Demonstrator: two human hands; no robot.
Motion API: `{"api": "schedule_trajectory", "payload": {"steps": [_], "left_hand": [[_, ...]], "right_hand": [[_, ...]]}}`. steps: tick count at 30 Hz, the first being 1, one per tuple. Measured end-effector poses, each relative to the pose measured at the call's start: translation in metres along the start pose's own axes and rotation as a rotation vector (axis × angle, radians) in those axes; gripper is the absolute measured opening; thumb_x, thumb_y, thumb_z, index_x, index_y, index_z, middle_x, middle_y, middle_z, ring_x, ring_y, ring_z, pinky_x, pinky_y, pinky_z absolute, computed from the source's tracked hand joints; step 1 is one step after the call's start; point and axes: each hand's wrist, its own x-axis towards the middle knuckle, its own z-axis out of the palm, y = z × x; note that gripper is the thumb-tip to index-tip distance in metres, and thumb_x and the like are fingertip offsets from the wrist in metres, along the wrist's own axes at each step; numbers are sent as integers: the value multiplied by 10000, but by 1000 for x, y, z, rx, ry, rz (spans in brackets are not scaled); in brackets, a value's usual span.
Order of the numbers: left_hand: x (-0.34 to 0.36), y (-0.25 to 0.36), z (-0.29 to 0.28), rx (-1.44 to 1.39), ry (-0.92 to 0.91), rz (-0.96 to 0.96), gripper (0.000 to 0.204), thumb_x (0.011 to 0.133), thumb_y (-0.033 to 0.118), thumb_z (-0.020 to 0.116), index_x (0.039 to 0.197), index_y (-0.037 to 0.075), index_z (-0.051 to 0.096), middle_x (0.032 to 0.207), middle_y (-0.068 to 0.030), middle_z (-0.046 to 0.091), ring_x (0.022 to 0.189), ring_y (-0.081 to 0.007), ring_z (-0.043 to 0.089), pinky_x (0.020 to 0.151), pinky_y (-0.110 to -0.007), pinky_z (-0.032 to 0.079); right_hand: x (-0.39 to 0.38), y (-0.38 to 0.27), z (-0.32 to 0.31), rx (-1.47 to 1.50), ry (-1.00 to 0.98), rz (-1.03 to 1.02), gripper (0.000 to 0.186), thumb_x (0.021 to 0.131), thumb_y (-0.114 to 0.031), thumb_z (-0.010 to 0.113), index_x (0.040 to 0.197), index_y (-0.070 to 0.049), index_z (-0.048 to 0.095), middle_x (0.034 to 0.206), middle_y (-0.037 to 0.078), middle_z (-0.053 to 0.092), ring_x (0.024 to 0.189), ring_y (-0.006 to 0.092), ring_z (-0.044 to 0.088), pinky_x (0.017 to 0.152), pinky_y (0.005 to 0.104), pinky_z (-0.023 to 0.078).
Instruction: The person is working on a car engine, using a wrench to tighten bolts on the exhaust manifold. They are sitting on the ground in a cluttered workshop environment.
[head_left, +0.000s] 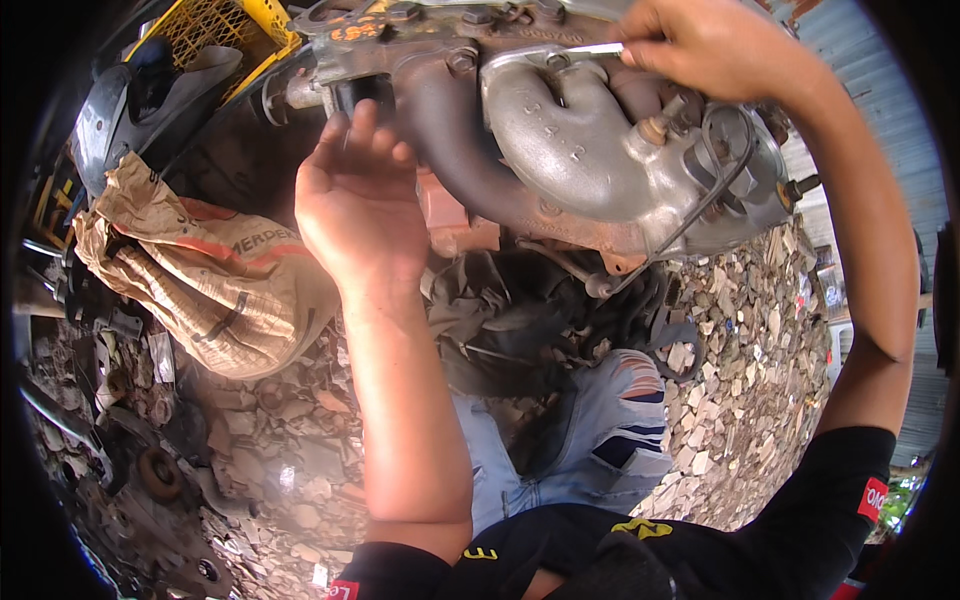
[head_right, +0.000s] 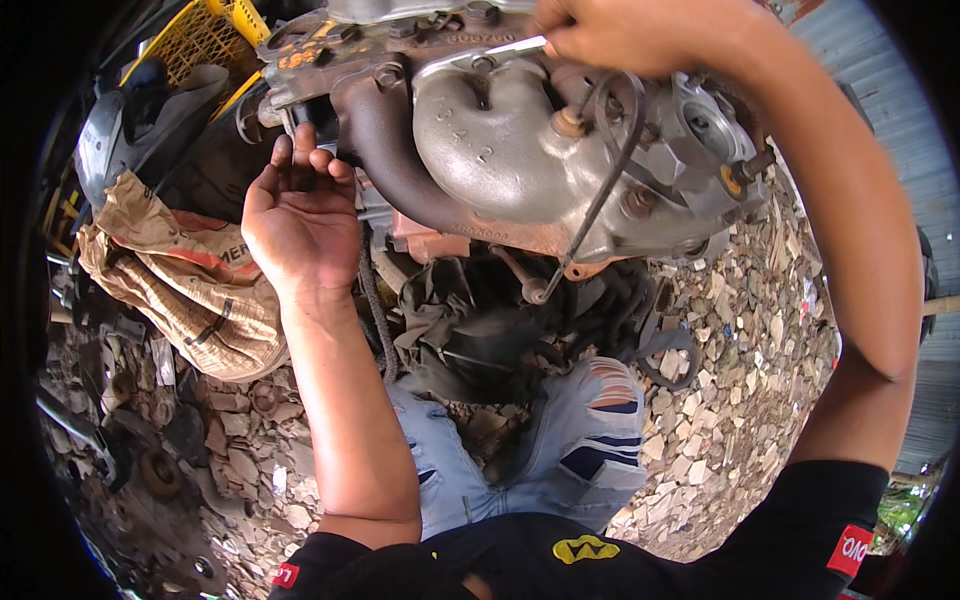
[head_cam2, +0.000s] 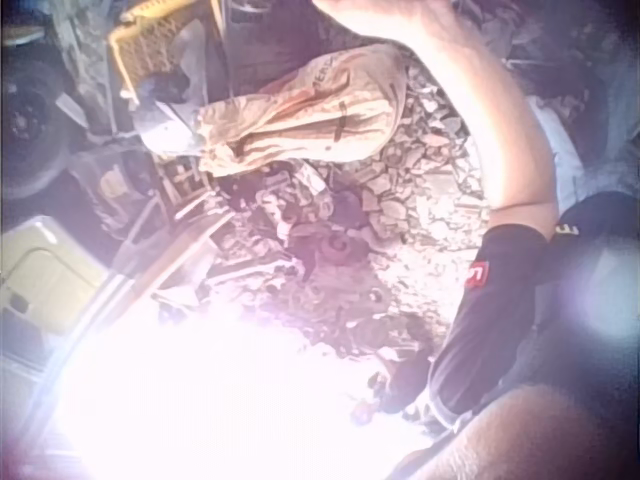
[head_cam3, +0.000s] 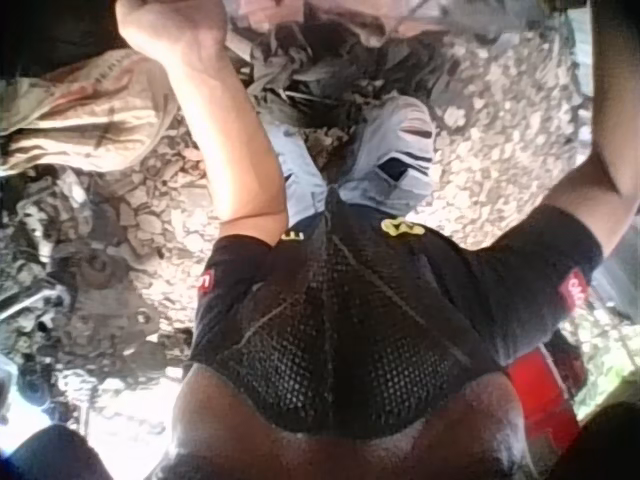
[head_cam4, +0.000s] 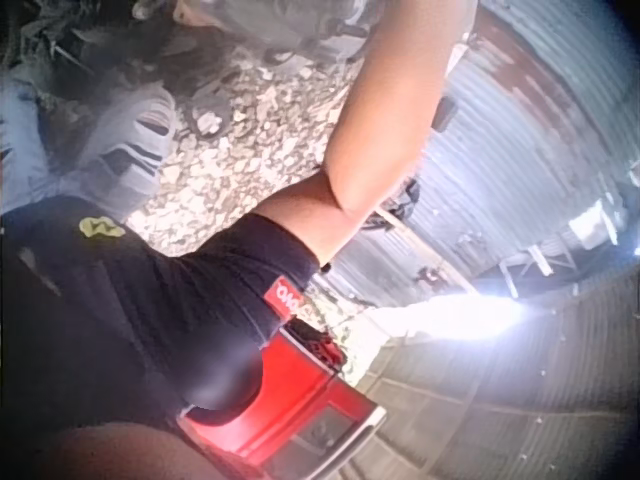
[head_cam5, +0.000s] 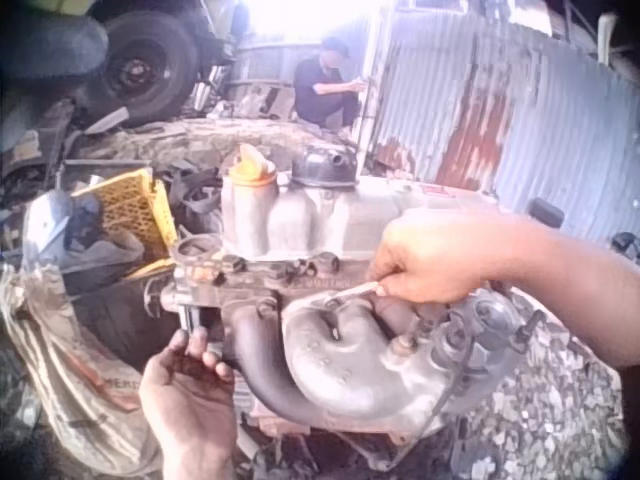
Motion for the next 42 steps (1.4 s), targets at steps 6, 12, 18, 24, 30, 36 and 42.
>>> {"api": "schedule_trajectory", "payload": {"steps": [6,12,18,24,30,36,42], "left_hand": [[1,5,2,13,8,9,310,1033,185,428,1243,-6,554,1186,-167,695,887,-241,650,812,-402,547],[-1,4,6,54,47,47,364,1025,220,441,1280,-25,533,1284,-213,622,934,-265,625,850,-407,525],[-1,2,11,69,70,84,446,1042,185,486,1402,-76,446,1392,-251,553,1045,-294,639,886,-413,544],[-1,-6,15,163,182,142,337,1058,-19,413,1391,7,368,1396,-249,578,966,-254,689,868,-386,596],[-10,-9,18,381,108,176,250,1084,31,445,1326,20,382,1354,-253,611,810,-164,623,728,-318,562],[-8,-13,22,350,117,257,148,1113,120,435,1223,24,459,1380,-228,617,790,-141,604,712,-290,549],[-9,-13,18,429,52,277,345,1091,221,501,1299,-36,401,1398,-184,626,825,-187,673,701,-297,530]], "right_hand": [[13,1,4,-127,-103,45,243,858,-211,603,884,-9,736,785,239,702,759,421,695,702,499,541],[13,1,-4,-106,-159,-7,262,905,-246,638,1023,-42,753,897,225,729,862,402,704,758,476,543],[18,2,-20,-48,-240,2,272,922,-236,653,1097,-51,749,922,203,739,845,361,698,770,443,539],[-8,-25,-45,-77,-122,20,320,875,-128,613,1155,-79,762,825,169,737,690,298,684,671,401,544],[4,-56,-43,-227,-104,208,286,838,-66,604,1064,-11,772,841,181,747,783,328,732,732,408,588],[-4,-53,-42,-342,16,-94,248,801,-54,617,985,-4,776,857,192,743,834,350,733,766,432,590],[-8,-54,-57,-270,-107,-100,249,817,-93,642,1010,-20,782,881,186,746,867,355,729,791,432,587]]}}
